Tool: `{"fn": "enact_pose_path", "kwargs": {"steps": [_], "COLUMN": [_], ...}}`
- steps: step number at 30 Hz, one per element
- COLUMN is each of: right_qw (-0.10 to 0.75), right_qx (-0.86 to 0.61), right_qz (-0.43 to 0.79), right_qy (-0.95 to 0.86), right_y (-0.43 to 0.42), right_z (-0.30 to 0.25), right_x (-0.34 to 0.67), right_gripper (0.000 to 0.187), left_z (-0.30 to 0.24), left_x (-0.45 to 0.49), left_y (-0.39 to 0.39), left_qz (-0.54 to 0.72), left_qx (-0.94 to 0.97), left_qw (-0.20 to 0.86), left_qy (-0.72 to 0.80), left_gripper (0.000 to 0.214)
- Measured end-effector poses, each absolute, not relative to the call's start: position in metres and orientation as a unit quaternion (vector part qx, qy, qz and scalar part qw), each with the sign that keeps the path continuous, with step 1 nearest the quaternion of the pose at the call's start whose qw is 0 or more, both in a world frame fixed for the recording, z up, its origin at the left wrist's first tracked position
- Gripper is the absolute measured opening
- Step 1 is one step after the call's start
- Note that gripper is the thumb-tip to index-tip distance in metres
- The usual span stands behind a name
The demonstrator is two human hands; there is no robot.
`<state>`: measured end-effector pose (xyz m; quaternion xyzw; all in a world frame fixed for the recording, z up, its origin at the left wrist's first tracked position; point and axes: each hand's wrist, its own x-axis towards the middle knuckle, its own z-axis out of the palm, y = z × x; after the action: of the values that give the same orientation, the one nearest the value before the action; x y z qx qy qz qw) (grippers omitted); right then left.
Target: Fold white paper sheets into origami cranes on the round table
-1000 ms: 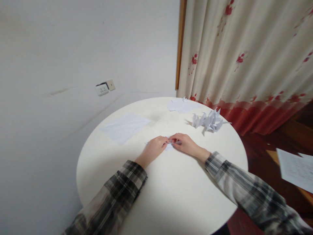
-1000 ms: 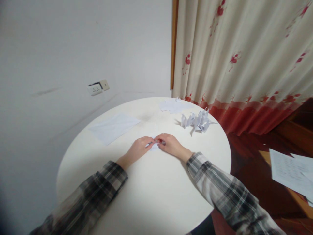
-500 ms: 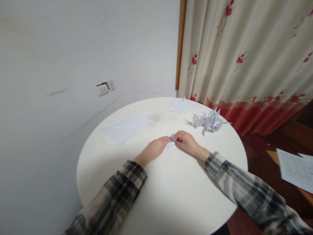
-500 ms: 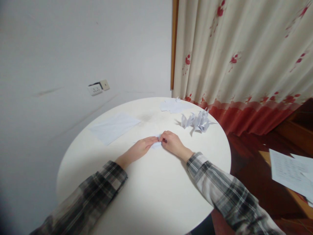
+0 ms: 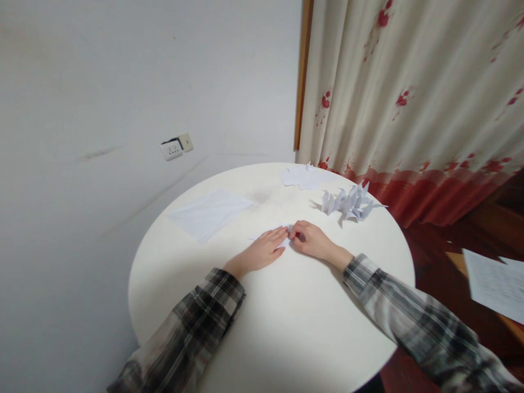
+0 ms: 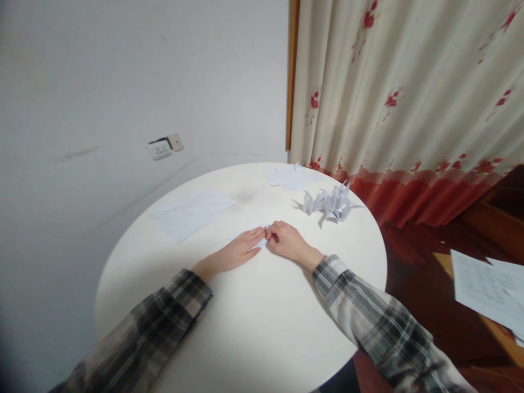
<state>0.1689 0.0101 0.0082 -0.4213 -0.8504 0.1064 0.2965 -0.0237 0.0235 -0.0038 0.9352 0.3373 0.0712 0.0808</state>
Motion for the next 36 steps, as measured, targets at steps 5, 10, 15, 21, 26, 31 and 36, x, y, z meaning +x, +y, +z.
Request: {"fn": "enact_pose_path", "kwargs": {"steps": [5,10,15,21,26,31,36], "right_qw": [0.276,0.272,0.281,0.280,0.282,0.273,0.274], "right_qx": [-0.440,-0.443,-0.446,-0.459,-0.454,-0.456,-0.456], "right_qz": [0.126,0.144,0.141,0.145,0.140,0.139,0.138], "right_qy": [-0.845,-0.842,-0.838,-0.831,-0.834,-0.836,-0.835], "right_y": [0.009,0.010,0.014,0.016,0.017,0.017,0.017], "right_z": [0.011,0.011,0.004,0.005,0.006,0.005,0.004], "right_x": [0.165,0.164,0.165,0.164,0.164,0.165,0.166], "right_gripper": [0.008,0.009,0.013,0.009,0.009,0.008,0.007], "left_z": [-0.006,-0.010,-0.012,-0.003,-0.001,-0.001,-0.001], "left_x": [-0.023,-0.023,-0.023,-0.017,-0.014,-0.017,-0.019], "left_y": [0.021,0.022,0.022,0.012,0.006,0.008,0.010], "left_qz": [0.047,0.050,0.062,0.048,0.055,0.046,0.040], "left_qx": [0.933,0.933,0.930,0.913,0.897,0.878,0.862], "left_qw": [0.051,0.028,0.034,0.050,0.036,0.027,0.026], "left_qy": [0.352,0.356,0.360,0.401,0.437,0.476,0.505], "left_gripper": [0.050,0.052,0.054,0.060,0.060,0.062,0.064]}}
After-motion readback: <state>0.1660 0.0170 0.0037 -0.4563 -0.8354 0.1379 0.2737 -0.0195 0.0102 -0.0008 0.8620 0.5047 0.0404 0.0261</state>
